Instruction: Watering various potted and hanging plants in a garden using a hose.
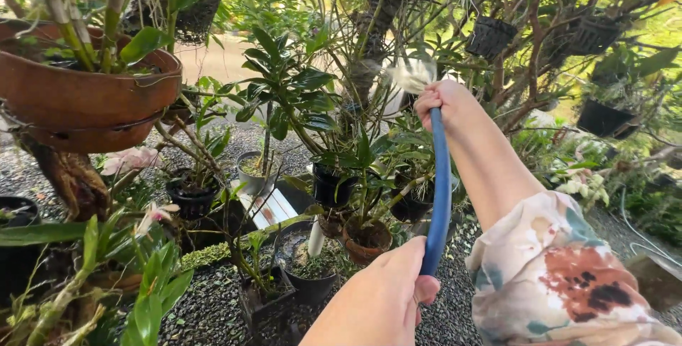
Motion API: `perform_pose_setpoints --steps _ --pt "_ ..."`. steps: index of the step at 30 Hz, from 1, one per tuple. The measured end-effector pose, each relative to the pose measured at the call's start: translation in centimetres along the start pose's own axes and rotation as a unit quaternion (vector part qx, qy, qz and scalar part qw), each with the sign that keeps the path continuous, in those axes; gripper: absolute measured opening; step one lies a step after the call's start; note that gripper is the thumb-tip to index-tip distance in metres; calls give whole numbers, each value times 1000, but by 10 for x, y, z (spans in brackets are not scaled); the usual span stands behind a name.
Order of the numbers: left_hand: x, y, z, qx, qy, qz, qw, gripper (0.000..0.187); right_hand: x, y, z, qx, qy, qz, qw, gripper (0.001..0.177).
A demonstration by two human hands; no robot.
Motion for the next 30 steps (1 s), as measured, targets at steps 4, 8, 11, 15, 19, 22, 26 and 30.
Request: perform_pose_setpoints --steps 4,8,11,15,19,22,26,30 --pt "9 7 -8 12 -2 1 1000 40 -3 2 4 1 7 2 1000 19" --pt "15 10 -17 15 -19 16 1000 43 3 -12 15 -8 -8 -56 998 37" --pt "19 13 -19 5 -12 30 999 46 6 -16 18 -5 1 -64 998 33" --pt "19 13 -25 13 -3 35 999 52 5 -20 23 8 38 -63 997 28" --pt "27 19 -21 4 -2 56 998 51 -2 -10 18 0 22 -56 998 18" --pt "30 22 -19 -10 -18 86 996 55 -11 1 12 8 -30 -34 999 33" --pt "30 22 -21 -5 19 62 998 46 -29 23 5 27 -42 12 999 37" --pt "32 27 -14 26 52 44 997 48 -43 14 11 39 -39 44 998 30"
Point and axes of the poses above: each hand's wrist, its own y-axis towards the middle knuckle, its own z-axis out of the palm, x = y × z, the point moved 4 cm from there along y, towards the middle knuckle, and after that the axes turned 13 degrees about -z, right-handed, at the moved point
